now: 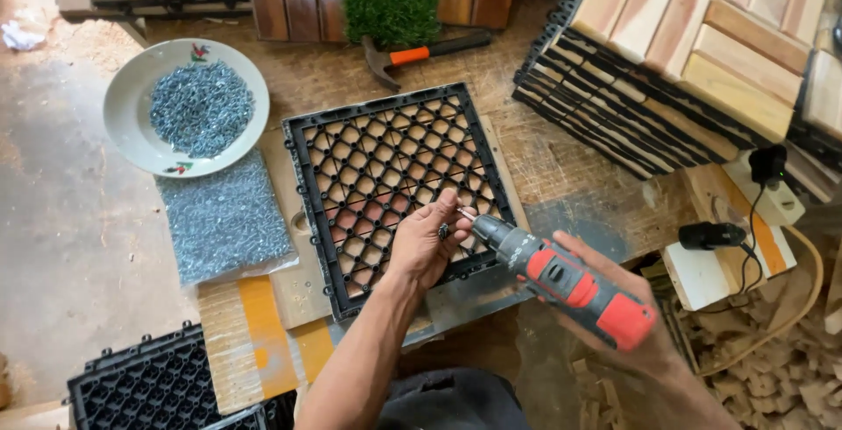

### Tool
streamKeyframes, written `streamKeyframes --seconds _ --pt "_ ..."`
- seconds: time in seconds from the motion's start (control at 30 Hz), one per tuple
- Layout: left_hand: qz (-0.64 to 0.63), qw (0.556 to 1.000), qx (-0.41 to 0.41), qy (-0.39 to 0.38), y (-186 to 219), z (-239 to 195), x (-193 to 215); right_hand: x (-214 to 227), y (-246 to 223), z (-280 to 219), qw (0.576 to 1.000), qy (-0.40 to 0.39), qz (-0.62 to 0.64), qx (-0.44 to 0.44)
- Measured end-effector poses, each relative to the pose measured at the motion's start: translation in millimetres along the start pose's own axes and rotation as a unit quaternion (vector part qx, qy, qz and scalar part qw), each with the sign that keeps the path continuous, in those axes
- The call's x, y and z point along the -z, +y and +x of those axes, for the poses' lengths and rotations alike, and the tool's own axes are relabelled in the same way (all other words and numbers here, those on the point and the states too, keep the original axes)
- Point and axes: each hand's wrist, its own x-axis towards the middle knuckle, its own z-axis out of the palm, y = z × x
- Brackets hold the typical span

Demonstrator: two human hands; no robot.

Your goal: Assembling wooden deck tiles by placing slats into a plastic grid and fastening them with screws using a power drill.

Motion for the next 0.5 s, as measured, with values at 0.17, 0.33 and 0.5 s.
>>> streamKeyframes --seconds 0.17,0.33,0.5 --pt "0.042 0.998 -0.05 0.013 28.6 -10.1 9.6 23.5 -18.2 52.2 0.991 -0.039 -0.091 -0.092" --pt "-0.017 0.988 -0.154 0.016 36.6 13.4 33.0 32.7 -24.6 96.6 0.96 -0.089 -0.077 -0.254" --pt "0.05 0.986 -0.161 -0.005 36.5 13.4 33.0 31.4 -28.1 114.3 0.946 -0.124 -0.089 -0.285"
